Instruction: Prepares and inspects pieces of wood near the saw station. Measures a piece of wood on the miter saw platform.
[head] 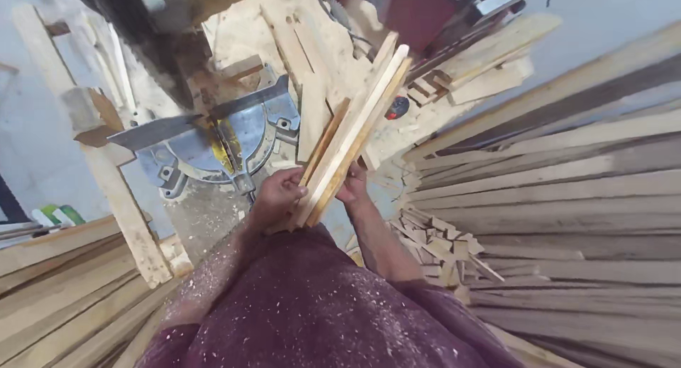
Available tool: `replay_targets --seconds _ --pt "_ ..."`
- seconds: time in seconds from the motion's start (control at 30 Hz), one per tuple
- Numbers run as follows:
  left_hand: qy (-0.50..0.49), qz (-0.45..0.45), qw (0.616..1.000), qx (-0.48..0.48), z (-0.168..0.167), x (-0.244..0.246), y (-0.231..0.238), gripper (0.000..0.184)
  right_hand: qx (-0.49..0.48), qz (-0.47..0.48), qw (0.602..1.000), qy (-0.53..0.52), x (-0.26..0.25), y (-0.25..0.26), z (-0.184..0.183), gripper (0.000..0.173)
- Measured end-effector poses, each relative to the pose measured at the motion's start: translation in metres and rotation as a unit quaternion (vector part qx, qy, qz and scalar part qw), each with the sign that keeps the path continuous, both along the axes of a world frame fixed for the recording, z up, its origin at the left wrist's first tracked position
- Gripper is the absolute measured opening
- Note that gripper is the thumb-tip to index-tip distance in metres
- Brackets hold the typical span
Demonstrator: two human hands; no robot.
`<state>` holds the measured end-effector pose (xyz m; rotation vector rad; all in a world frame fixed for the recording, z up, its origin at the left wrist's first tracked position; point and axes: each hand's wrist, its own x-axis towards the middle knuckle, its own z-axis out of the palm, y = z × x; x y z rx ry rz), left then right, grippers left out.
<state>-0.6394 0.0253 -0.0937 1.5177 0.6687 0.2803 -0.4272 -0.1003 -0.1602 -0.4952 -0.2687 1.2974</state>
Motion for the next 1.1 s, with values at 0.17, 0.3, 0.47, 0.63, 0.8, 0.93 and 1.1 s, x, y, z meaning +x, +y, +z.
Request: replay_targets --seconds 0.17,0.3,0.47,0.63,0.8,0.93,1.1 --pt "-0.011 -0.062 0.998 -0.019 -0.005 -0.023 -0.009 0.035 -0.008 -0.026 0.998 0.054 -0.039 0.008 -0.017 0.049" --pt "0.033 -0.042 0.999 -0.006 -0.019 -0.029 -0.011 0.035 -0.069 -0.038 0.996 0.035 -0.056 0.007 -0.026 0.049" --pt "0.050 -0.003 0.999 0.003 -0.029 -0.026 -0.017 0.043 -0.050 -0.023 0.996 0.077 -0.049 0.012 -0.045 0.053" --pt "0.150 0.010 0.988 -0.021 -0.042 -0.015 -0.012 0.056 -0.084 -0.029 0.995 0.055 -0.046 0.011 -0.039 0.057" --pt "0.289 -0.131 0.947 0.055 -0.061 -0.001 -0.015 0.041 -0.085 -0.018 0.995 0.039 -0.037 0.017 -0.045 0.054" --pt "0.286 -0.078 0.949 0.107 -0.041 -0.008 -0.020 0.032 -0.093 -0.024 0.995 0.034 -0.026 0.015 -0.041 0.051" --pt "0.268 0.013 0.948 0.172 -0.007 -0.029 -0.018 0.037 -0.028 -0.124 0.991 -0.032 0.021 0.024 -0.038 0.037"
